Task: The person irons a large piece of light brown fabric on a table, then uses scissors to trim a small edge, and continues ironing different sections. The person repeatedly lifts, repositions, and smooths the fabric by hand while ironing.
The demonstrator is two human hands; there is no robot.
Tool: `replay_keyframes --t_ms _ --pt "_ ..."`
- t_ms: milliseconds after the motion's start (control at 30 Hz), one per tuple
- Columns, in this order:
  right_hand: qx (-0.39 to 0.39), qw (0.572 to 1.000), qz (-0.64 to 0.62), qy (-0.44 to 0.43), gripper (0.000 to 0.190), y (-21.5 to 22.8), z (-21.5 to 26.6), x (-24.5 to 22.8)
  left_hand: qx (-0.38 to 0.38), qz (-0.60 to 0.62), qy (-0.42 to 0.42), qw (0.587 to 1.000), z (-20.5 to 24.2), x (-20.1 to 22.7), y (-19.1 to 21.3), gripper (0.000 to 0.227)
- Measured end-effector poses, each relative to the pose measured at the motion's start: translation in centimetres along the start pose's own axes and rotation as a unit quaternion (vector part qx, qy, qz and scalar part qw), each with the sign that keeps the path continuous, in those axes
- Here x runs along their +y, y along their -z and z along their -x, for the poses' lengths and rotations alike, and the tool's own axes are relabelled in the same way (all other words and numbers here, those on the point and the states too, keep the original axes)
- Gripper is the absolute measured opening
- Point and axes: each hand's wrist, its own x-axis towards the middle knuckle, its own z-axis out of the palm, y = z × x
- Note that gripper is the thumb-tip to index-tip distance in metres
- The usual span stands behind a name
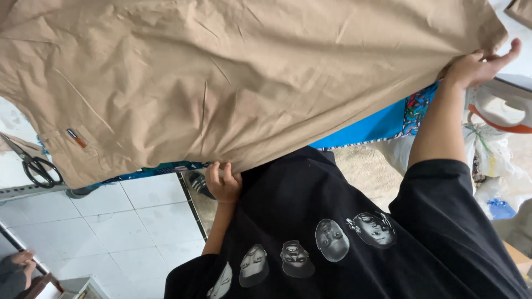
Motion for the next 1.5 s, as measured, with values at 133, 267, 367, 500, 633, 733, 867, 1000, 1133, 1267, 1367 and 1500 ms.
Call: replay_keyframes --t_ms 133,267,367,500,633,733,867,1000,1133,1267,1367,1500 --pt "0.019 0.959 -0.209 -0.192 0.018 -0.9 3.3 -5.4 -0.002 -0.058 -0.068 0.996 0.5 -0.7 0.1 0.015" --pt "-0.08 0.981 0.054 0.168 0.061 0.4 -0.6 3.5 -0.038 -0.077 -0.118 0.989 -1.7 -0.8 0.3 0.019" --pt "-0.083 0.971 0.067 0.212 0.055 1.1 0.5 2.8 -0.124 -0.074 -0.111 0.983 -0.7 -1.2 -0.3 0.04" --pt "-0.154 0.961 0.18 0.14 0.064 1.1 4.2 2.0 -0.199 -0.032 -0.088 0.975 -1.3 -2.0 1.4 0.057" --pt "-0.148 0.861 0.369 0.318 0.075 1.7 12.8 -7.0 -0.136 0.022 -0.123 0.983 -4.9 -3.7 2.5 0.046" --pt "-0.25 0.821 0.24 0.454 0.058 0.7 16.3 -12.6 -0.088 -0.002 -0.073 0.993 -11.3 -7.1 0.1 0.034" --pt "-0.352 0.738 0.271 0.508 0.041 -2.9 15.2 -15.7 -0.088 0.024 -0.042 0.995 -23.2 -11.9 -1.8 0.03" --pt "-0.359 0.719 0.312 0.506 0.025 -9.2 10.6 -18.4 -0.178 0.001 -0.054 0.983 -29.9 -20.0 -7.7 0.037" --pt "-0.355 0.72 0.38 0.459 0.063 -15.3 7.3 -21.9 -0.31 -0.029 -0.018 0.95 -34.5 -25.0 -11.0 0.056" --pt "-0.339 0.66 0.507 0.439 0.045 -20.9 1.7 -16.0 -0.367 -0.045 -0.043 0.928 -35.6 -29.9 -11.5 0.044" --pt "-0.388 0.628 0.539 0.405 0.06 -20.7 1.3 -17.8 -0.457 0.016 -0.031 0.889 -36.2 -31.6 -10.9 0.044" --pt "-0.278 0.631 0.543 0.479 0.031 -19.9 -4.7 -10.8 -0.396 0.077 0.001 0.915 -39.4 -32.5 -9.3 0.017"
